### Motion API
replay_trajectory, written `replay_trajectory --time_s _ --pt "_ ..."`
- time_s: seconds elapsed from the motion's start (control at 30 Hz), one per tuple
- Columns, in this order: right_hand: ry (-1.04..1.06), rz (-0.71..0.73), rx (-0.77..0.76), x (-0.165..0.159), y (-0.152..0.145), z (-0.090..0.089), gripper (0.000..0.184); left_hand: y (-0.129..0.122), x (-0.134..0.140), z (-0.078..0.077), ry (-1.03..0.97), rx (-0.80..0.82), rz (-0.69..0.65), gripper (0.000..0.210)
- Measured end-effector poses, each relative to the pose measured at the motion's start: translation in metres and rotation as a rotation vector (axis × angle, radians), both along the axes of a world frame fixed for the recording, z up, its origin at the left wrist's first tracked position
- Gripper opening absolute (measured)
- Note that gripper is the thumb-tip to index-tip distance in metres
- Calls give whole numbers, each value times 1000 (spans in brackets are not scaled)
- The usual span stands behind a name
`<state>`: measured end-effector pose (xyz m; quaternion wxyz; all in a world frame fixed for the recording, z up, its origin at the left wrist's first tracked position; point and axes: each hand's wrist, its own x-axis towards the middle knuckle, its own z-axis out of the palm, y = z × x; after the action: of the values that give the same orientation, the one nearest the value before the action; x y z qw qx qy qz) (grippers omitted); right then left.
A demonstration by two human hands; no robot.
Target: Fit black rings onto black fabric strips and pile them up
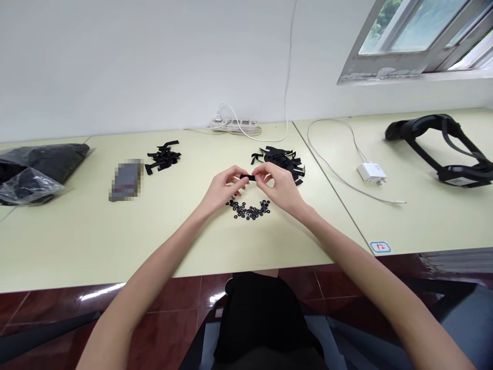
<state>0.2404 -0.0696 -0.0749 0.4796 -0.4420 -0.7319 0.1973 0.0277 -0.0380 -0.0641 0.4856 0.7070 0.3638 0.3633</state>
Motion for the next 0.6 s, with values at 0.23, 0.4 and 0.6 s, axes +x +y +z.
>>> replay_trajectory --time_s 0.23,0.4,0.6 --pt "274 107 -315 3 3 2 23 5 -5 -2 -42 -25 37 37" --pt "485 226 -473 7 4 9 33 3 -4 2 -54 -27 49 37" --pt "504 146 -410 6 4 9 28 1 0 6 -92 -7 51 31"
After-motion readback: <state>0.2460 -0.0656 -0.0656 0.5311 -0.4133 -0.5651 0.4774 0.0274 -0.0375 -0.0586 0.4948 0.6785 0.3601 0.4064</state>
